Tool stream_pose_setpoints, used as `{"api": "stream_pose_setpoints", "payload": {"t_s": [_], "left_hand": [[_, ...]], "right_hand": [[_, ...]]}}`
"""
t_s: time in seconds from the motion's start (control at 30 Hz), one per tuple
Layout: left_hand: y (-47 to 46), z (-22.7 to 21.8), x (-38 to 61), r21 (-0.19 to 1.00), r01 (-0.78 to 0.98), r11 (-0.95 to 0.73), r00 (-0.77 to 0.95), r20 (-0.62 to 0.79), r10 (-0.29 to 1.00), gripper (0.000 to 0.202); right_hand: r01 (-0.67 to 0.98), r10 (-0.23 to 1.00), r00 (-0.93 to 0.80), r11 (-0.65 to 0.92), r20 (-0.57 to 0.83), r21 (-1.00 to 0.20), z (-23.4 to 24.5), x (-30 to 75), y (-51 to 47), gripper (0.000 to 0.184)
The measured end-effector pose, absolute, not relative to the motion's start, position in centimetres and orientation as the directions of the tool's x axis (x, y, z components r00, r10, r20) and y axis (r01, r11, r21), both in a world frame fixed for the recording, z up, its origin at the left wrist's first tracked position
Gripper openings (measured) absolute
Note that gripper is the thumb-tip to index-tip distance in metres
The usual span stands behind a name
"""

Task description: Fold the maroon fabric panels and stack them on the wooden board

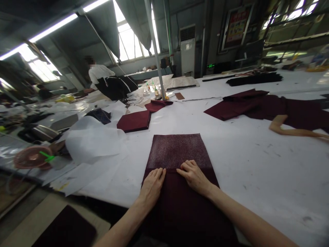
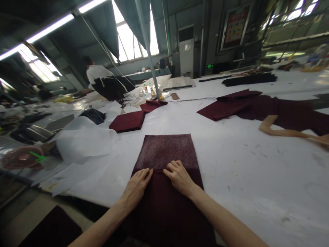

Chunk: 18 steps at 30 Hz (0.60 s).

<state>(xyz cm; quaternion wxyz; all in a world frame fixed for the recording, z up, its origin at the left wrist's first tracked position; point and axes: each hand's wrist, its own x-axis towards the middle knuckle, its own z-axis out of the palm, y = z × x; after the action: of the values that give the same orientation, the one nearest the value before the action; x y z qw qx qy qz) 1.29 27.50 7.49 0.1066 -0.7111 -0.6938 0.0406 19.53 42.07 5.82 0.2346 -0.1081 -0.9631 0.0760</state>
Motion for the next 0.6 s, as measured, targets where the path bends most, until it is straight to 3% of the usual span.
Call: {"api": "stream_pose_setpoints", "payload": {"t_s": [0.17, 0.6], "left_hand": [[27.9, 7.9, 2.3, -0.236, 0.972, -0.021, 0.034, 0.048, 0.998, 0.066], [29.3, 8.0, 4.8, -0.194, 0.980, -0.050, 0.063, 0.061, 0.996, 0.057]], "right_hand": [[0.186, 0.260, -0.866, 0.961, 0.428, -0.206, 5.8, 20.6, 42.5, 0.025], [0.216, 0.269, -0.866, 0.962, 0.421, -0.170, 6.2, 23.1, 43.4, 0.029]]}}
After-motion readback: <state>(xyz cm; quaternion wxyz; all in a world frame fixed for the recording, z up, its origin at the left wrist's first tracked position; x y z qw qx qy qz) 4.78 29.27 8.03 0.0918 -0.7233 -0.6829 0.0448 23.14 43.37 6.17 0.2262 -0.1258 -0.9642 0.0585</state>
